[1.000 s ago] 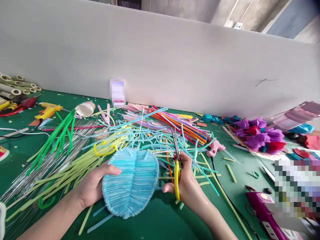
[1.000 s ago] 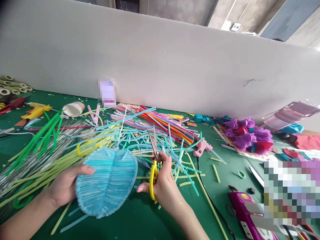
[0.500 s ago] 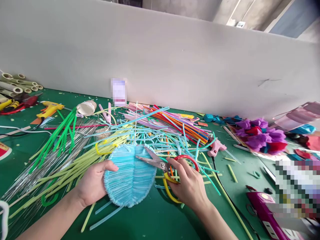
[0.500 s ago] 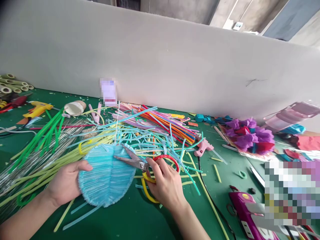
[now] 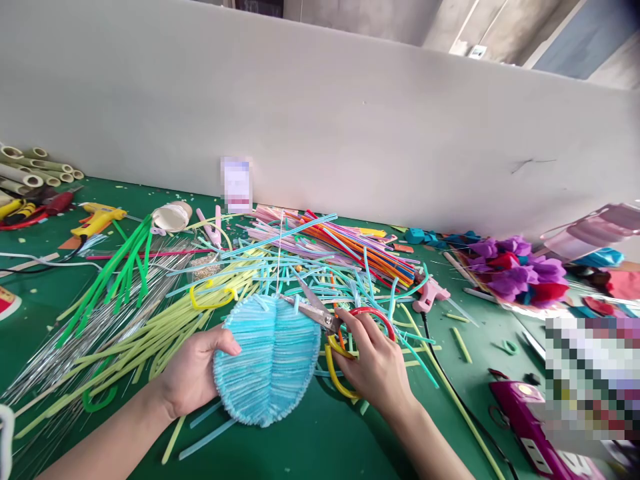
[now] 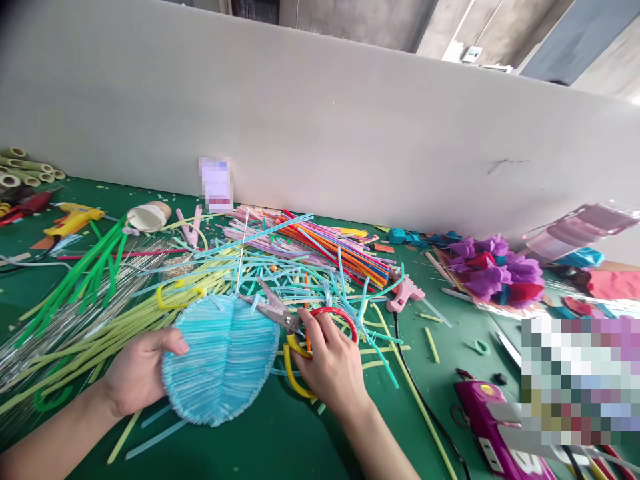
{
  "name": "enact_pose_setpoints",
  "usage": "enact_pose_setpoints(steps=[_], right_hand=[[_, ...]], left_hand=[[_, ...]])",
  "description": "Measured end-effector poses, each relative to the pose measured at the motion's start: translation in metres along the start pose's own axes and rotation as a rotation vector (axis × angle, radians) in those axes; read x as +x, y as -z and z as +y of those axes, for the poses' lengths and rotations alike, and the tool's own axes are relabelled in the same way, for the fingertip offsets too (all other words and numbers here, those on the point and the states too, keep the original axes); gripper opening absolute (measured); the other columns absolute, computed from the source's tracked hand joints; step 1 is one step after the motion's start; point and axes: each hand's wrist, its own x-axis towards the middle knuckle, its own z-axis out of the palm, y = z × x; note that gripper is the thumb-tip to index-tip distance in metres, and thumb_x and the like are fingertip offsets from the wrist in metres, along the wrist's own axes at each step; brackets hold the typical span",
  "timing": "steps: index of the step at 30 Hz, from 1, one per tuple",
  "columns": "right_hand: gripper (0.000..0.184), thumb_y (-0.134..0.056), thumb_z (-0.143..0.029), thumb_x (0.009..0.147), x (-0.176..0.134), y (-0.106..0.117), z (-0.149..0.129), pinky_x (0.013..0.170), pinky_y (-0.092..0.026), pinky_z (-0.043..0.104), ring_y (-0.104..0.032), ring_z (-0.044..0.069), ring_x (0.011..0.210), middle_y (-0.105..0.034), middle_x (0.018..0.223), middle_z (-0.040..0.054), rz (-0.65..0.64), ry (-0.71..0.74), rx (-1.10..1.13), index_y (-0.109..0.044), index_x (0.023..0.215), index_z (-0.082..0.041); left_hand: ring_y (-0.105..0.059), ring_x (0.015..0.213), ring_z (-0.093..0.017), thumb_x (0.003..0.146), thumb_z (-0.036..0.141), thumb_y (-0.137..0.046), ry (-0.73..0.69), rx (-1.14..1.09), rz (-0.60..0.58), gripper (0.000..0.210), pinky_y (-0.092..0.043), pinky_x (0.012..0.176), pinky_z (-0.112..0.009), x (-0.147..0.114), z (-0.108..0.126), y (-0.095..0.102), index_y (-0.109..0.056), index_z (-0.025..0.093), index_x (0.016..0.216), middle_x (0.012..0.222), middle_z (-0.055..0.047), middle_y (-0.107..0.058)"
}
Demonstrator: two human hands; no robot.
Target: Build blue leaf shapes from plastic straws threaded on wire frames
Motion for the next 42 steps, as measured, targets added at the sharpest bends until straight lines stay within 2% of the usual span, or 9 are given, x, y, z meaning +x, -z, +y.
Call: enact_pose_setpoints(steps=[6, 12, 17, 23, 26, 29, 32, 37, 42], right_hand=[[0.032, -0.052, -0.024, 0.094, -0.001, -0.001, -0.003, 0.061, -0.054, 0.027, -0.072, 0.020, 0.082, -0.071, 0.097, 0.0092, 0.002, 0.003, -0.021, -0.059, 0.124, -0.015], [0.036, -0.052, -0.019, 0.095, -0.003, -0.001, 0.001, 0.064, -0.052, 0.026, -0.072, 0.020, 0.086, -0.072, 0.101, 0.0090, -0.022, 0.056, -0.073, -0.056, 0.130, -0.015], [0.035, -0.047, -0.014, 0.095, -0.006, 0.000, 0.006, 0.062, -0.049, 0.025, -0.070, 0.018, 0.078, -0.073, 0.098, 0.0078, -0.029, 0.082, -0.080, -0.057, 0.129, -0.015], [0.044, -0.051, -0.012, 0.090, -0.004, -0.008, 0.011, 0.062, -0.050, 0.026, -0.070, 0.020, 0.078, -0.073, 0.100, 0.0100, -0.137, 0.136, -0.138, -0.052, 0.134, -0.014], [0.036, -0.057, -0.025, 0.089, -0.001, -0.011, 0.008, 0.058, -0.050, 0.027, -0.070, 0.022, 0.077, -0.074, 0.095, 0.0109, -0.137, 0.006, -0.170, -0.056, 0.123, -0.012], [0.025, -0.063, -0.038, 0.086, 0.002, -0.011, 0.005, 0.052, -0.045, 0.027, -0.070, 0.024, 0.077, -0.073, 0.086, 0.0090, -0.122, -0.104, -0.235, -0.061, 0.098, -0.016], [0.019, -0.063, -0.038, 0.087, 0.003, -0.011, 0.005, 0.054, -0.043, 0.028, -0.069, 0.023, 0.077, -0.070, 0.079, 0.0063, -0.104, -0.022, -0.278, -0.060, 0.083, -0.019], [0.018, -0.059, -0.033, 0.089, 0.003, -0.014, 0.012, 0.058, -0.039, 0.028, -0.065, 0.019, 0.068, -0.068, 0.074, 0.0040, -0.032, 0.085, -0.283, -0.059, 0.077, -0.020], [0.021, -0.054, -0.032, 0.091, 0.000, -0.021, 0.018, 0.056, -0.034, 0.028, -0.061, 0.016, 0.062, -0.065, 0.067, 0.0021, 0.066, 0.115, -0.221, -0.057, 0.074, -0.020]], left_hand=[[-0.062, 0.120, -0.039, 0.068, 0.014, -0.064, 0.001, -0.017, 0.005, 0.064, -0.042, 0.108, -0.052, 0.001, 0.000, 0.002, -0.066, 0.013, 0.132, 0.114, -0.012, -0.076], [-0.063, 0.118, -0.039, 0.069, 0.015, -0.064, 0.010, -0.025, 0.022, 0.065, -0.043, 0.107, -0.052, 0.003, -0.001, 0.001, -0.064, 0.013, 0.133, 0.116, -0.013, -0.076], [-0.063, 0.119, -0.039, 0.067, 0.014, -0.064, 0.018, -0.032, 0.041, 0.066, -0.044, 0.107, -0.052, 0.003, -0.001, 0.001, -0.064, 0.012, 0.133, 0.115, -0.013, -0.076], [-0.065, 0.117, -0.037, 0.073, 0.014, -0.062, 0.041, -0.073, 0.055, 0.065, -0.044, 0.107, -0.050, 0.007, -0.003, 0.004, -0.060, 0.011, 0.137, 0.110, -0.013, -0.078], [-0.067, 0.116, -0.035, 0.074, 0.012, -0.061, 0.026, -0.086, 0.059, 0.065, -0.045, 0.107, -0.048, 0.009, -0.004, 0.006, -0.057, 0.010, 0.139, 0.107, -0.013, -0.079], [-0.068, 0.114, -0.034, 0.077, 0.012, -0.060, 0.016, -0.093, 0.064, 0.064, -0.045, 0.107, -0.047, 0.010, -0.005, 0.006, -0.055, 0.010, 0.141, 0.107, -0.013, -0.079], [-0.070, 0.112, -0.034, 0.078, 0.012, -0.060, 0.031, -0.107, 0.066, 0.064, -0.046, 0.105, -0.047, 0.010, -0.005, 0.005, -0.054, 0.008, 0.141, 0.106, -0.014, -0.079], [-0.071, 0.108, -0.035, 0.082, 0.019, -0.062, 0.042, -0.128, 0.116, 0.061, -0.050, 0.101, -0.048, 0.011, -0.005, 0.005, -0.053, 0.007, 0.141, 0.106, -0.015, -0.079], [-0.073, 0.104, -0.036, 0.081, 0.019, -0.063, 0.055, -0.140, 0.162, 0.060, -0.052, 0.098, -0.050, 0.016, -0.005, 0.008, -0.053, 0.005, 0.139, 0.103, -0.016, -0.079]])
